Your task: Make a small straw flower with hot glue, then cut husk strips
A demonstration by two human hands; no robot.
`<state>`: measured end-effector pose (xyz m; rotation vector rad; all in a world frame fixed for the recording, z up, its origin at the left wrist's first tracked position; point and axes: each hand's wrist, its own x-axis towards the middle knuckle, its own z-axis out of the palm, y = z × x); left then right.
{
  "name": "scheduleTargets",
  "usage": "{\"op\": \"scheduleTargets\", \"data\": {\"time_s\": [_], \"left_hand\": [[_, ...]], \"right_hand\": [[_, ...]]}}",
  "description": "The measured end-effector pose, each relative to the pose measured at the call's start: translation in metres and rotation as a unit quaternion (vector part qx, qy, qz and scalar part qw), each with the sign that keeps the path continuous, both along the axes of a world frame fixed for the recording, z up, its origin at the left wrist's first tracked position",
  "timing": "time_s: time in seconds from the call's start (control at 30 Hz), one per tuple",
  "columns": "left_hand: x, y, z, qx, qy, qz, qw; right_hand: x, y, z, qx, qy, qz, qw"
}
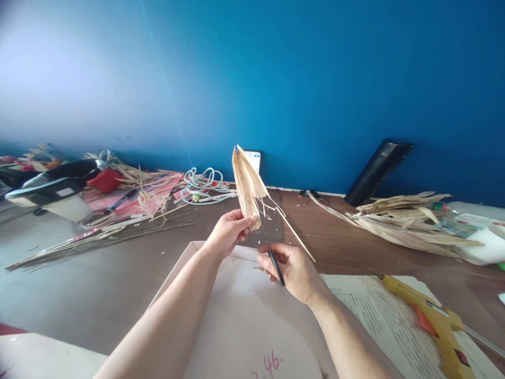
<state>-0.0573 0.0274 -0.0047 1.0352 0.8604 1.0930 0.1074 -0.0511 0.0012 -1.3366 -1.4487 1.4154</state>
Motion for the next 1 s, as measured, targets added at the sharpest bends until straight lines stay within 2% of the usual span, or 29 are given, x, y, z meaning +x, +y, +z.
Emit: {"op": "scheduleTargets", "data": {"time_s": [1.0], "left_hand": [[0.0013,-0.0016,0.0026,-0.014,0.002,0.012,1.0]], "right_hand": [[-0.0006,-0.0026,0.0003,0.025,-0.081,-0.048,0.995]]}}
